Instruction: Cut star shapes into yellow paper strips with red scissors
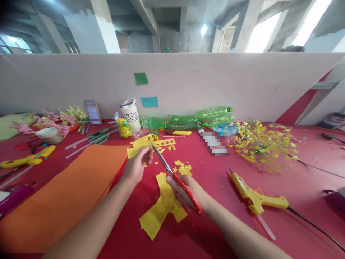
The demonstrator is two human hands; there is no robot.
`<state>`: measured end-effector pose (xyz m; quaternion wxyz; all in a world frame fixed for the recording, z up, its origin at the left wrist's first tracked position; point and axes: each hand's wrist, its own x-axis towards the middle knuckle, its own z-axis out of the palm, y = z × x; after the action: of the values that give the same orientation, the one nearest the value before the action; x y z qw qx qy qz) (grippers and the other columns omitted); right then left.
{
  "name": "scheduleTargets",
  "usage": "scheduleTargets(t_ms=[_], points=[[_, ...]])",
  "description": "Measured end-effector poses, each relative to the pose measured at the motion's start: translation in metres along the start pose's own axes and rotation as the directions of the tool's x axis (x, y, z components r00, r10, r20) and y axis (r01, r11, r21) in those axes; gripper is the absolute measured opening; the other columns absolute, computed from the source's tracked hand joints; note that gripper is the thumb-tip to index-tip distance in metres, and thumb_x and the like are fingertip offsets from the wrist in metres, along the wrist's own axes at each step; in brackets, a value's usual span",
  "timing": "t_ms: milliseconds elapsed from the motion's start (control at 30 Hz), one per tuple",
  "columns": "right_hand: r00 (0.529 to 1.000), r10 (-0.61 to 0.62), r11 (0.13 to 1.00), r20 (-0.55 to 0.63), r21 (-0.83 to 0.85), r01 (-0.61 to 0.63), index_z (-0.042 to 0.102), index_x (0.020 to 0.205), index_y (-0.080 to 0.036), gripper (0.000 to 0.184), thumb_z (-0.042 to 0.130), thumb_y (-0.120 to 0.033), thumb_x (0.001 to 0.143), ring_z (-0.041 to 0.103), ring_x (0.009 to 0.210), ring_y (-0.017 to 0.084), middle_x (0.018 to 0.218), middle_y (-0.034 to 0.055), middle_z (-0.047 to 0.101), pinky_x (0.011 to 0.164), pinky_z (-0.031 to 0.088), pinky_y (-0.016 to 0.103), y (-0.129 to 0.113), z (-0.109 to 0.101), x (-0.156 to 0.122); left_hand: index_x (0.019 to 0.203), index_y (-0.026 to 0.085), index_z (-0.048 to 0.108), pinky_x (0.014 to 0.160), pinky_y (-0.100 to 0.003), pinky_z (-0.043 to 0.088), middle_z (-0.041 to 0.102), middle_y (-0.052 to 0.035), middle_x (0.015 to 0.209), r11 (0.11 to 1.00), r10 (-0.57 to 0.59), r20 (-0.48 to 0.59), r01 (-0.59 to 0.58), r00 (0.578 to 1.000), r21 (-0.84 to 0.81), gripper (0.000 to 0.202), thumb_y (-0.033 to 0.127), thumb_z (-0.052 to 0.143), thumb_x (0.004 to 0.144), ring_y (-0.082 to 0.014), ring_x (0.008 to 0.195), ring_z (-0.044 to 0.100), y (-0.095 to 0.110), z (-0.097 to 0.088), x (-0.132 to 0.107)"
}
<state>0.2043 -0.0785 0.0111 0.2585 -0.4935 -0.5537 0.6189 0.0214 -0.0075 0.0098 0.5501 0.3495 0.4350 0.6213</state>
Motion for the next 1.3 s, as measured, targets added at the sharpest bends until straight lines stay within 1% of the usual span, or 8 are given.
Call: scheduleTargets(t_ms=[167, 400, 600, 800, 1067, 1133, 1200, 1300], points=[[0.999, -0.015, 1.000, 0.032, -0.017, 0.016, 0.045, 0.066, -0.019, 0.055, 0.043, -0.072, 0.083, 0.036, 0.027, 0.006, 0.031, -0.0094, 0.037, 0.043, 0.037, 0.023, 0.005, -0.001, 0.002, 0.067, 0.014, 0.067, 0.047, -0.020, 0.037, 0.059, 0.0009, 0.055, 0.994, -0.037, 0.025, 0.040, 0.999, -0.097, 0.021, 0.034, 0.071, 0.069, -0.0074, 0.047, 0.050, 0.000, 0.002, -0.001], [1.000, 0.005, 1.000, -0.012, -0.031, -0.005, 0.043, 0.063, -0.020, 0.056, 0.044, -0.073, 0.081, 0.036, 0.028, 0.007, 0.032, -0.0091, 0.036, 0.044, 0.039, 0.025, 0.001, 0.001, -0.001, 0.069, 0.014, 0.067, 0.049, -0.021, 0.038, 0.060, 0.0002, 0.057, 0.990, -0.046, 0.039, 0.050, 0.998, -0.134, 0.019, 0.032, 0.071, 0.069, -0.0079, 0.049, 0.052, -0.001, 0.003, -0.002], [0.999, -0.004, 0.997, -0.032, -0.071, 0.002, 0.040, 0.057, -0.020, 0.059, 0.045, -0.074, 0.079, 0.037, 0.027, 0.007, 0.033, -0.0075, 0.038, 0.042, 0.039, 0.024, -0.003, 0.002, -0.003, 0.068, 0.013, 0.067, 0.048, -0.020, 0.037, 0.059, 0.0008, 0.057, 0.989, -0.039, 0.022, 0.042, 0.999, -0.139, 0.018, 0.031, 0.071, 0.068, -0.0073, 0.049, 0.052, -0.001, 0.003, -0.001], [0.999, -0.013, 0.997, -0.046, -0.079, 0.009, 0.037, 0.053, -0.020, 0.056, 0.050, -0.067, 0.081, 0.036, 0.027, 0.006, 0.034, -0.0070, 0.037, 0.037, 0.035, 0.022, -0.007, 0.002, -0.004, 0.068, 0.013, 0.067, 0.048, -0.020, 0.037, 0.059, 0.0011, 0.056, 0.992, -0.036, 0.026, 0.039, 0.999, -0.119, 0.019, 0.032, 0.071, 0.068, -0.0070, 0.049, 0.051, -0.001, 0.002, 0.000], [0.999, -0.011, 0.996, -0.053, -0.092, 0.006, 0.039, 0.058, -0.021, 0.049, 0.050, -0.060, 0.085, 0.037, 0.028, 0.007, 0.035, -0.0072, 0.038, 0.038, 0.037, 0.022, 0.000, -0.002, 0.001, 0.070, 0.013, 0.065, 0.051, -0.023, 0.039, 0.061, 0.0000, 0.058, 0.997, -0.017, 0.055, 0.021, 0.998, -0.074, 0.021, 0.034, 0.070, 0.068, -0.0092, 0.049, 0.053, 0.000, -0.001, 0.002], [0.998, -0.031, 0.994, -0.060, -0.110, 0.025, 0.039, 0.058, -0.021, 0.048, 0.050, -0.058, 0.086, 0.038, 0.028, 0.008, 0.036, -0.0074, 0.038, 0.038, 0.038, 0.022, 0.001, -0.006, 0.002, 0.075, 0.014, 0.063, 0.056, -0.025, 0.044, 0.065, -0.0017, 0.067, 0.995, 0.042, 0.063, -0.036, 0.997, -0.091, 0.021, 0.034, 0.069, 0.068, -0.0121, 0.056, 0.059, 0.004, -0.004, 0.005], [0.997, -0.045, 0.992, -0.063, -0.124, 0.037, 0.039, 0.058, -0.021, 0.048, 0.050, -0.057, 0.087, 0.036, 0.028, 0.007, 0.036, -0.0079, 0.037, 0.039, 0.039, 0.022, 0.002, -0.010, 0.002, 0.087, 0.018, 0.062, 0.065, -0.027, 0.048, 0.068, -0.0028, 0.082, 0.981, 0.137, 0.044, -0.129, 0.990, -0.145, 0.025, 0.036, 0.067, 0.070, -0.0157, 0.071, 0.065, 0.009, -0.008, 0.010], [0.996, -0.049, 0.990, -0.068, -0.133, 0.040, 0.040, 0.057, -0.020, 0.048, 0.052, -0.056, 0.086, 0.036, 0.029, 0.007, 0.036, -0.0078, 0.036, 0.039, 0.040, 0.022, 0.003, -0.014, 0.004, 0.097, 0.019, 0.062, 0.075, -0.027, 0.049, 0.068, -0.0056, 0.100, 0.960, 0.209, 0.019, -0.202, 0.978, -0.196, 0.033, 0.042, 0.062, 0.073, -0.0187, 0.092, 0.064, 0.015, -0.014, 0.016]])
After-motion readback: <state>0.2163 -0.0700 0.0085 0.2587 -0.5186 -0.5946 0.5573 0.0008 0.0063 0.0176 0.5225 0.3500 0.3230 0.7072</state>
